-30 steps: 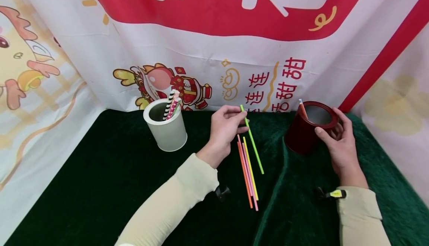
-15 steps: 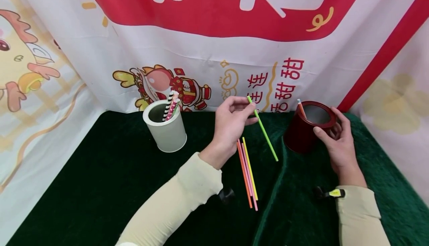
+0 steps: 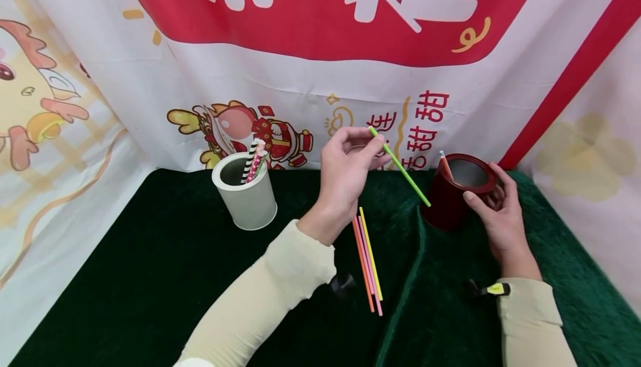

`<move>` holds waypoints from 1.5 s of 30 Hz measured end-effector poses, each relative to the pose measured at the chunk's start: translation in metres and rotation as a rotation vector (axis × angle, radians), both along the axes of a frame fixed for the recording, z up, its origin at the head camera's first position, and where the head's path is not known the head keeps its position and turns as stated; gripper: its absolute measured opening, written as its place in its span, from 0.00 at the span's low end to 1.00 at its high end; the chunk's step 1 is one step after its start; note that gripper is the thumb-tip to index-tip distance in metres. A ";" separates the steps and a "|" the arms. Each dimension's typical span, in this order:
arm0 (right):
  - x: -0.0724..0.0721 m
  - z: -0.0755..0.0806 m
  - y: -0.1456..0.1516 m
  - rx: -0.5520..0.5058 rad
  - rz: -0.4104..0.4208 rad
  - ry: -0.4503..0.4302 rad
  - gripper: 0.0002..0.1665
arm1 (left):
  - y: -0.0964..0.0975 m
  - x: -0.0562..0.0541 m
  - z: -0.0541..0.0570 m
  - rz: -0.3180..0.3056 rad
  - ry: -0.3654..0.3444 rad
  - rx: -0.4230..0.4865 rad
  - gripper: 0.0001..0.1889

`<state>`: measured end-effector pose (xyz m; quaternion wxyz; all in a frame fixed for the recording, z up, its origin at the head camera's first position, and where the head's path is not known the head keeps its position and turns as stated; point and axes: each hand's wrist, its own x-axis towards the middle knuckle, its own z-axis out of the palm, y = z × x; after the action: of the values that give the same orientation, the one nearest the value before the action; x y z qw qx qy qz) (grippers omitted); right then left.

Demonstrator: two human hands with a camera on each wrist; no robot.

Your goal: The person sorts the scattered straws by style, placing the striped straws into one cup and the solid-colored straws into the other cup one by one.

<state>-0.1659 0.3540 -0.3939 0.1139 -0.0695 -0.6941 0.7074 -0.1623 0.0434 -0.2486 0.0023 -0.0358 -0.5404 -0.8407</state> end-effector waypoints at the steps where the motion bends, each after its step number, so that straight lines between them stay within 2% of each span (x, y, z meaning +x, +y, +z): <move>1: 0.000 0.000 0.000 -0.001 0.000 0.000 0.50 | 0.000 0.000 0.001 0.000 0.007 0.007 0.09; 10: 0.000 -0.001 0.000 -0.014 0.004 0.009 0.50 | 0.009 0.000 0.008 -0.001 0.074 0.055 0.11; 21: -0.001 -0.001 0.002 -0.015 0.000 0.000 0.50 | 0.027 -0.005 0.011 -0.046 0.127 0.040 0.11; 30: -0.001 -0.001 0.000 -0.017 0.010 0.022 0.50 | 0.042 -0.017 0.010 -0.059 0.158 -0.075 0.09; 36: -0.001 -0.002 0.000 -0.013 0.008 0.016 0.50 | 0.048 -0.026 0.007 -0.077 0.140 -0.140 0.08; 41: -0.001 -0.002 0.000 -0.011 0.007 0.017 0.50 | 0.051 -0.030 0.005 -0.105 0.146 -0.198 0.07; 45: 0.000 -0.002 0.000 -0.011 0.005 0.014 0.50 | 0.054 -0.033 0.001 -0.105 0.152 -0.247 0.06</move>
<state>-0.1664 0.3537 -0.3955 0.1167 -0.0633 -0.6895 0.7121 -0.1953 0.0972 -0.2474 -0.0054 -0.1276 -0.6353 -0.7616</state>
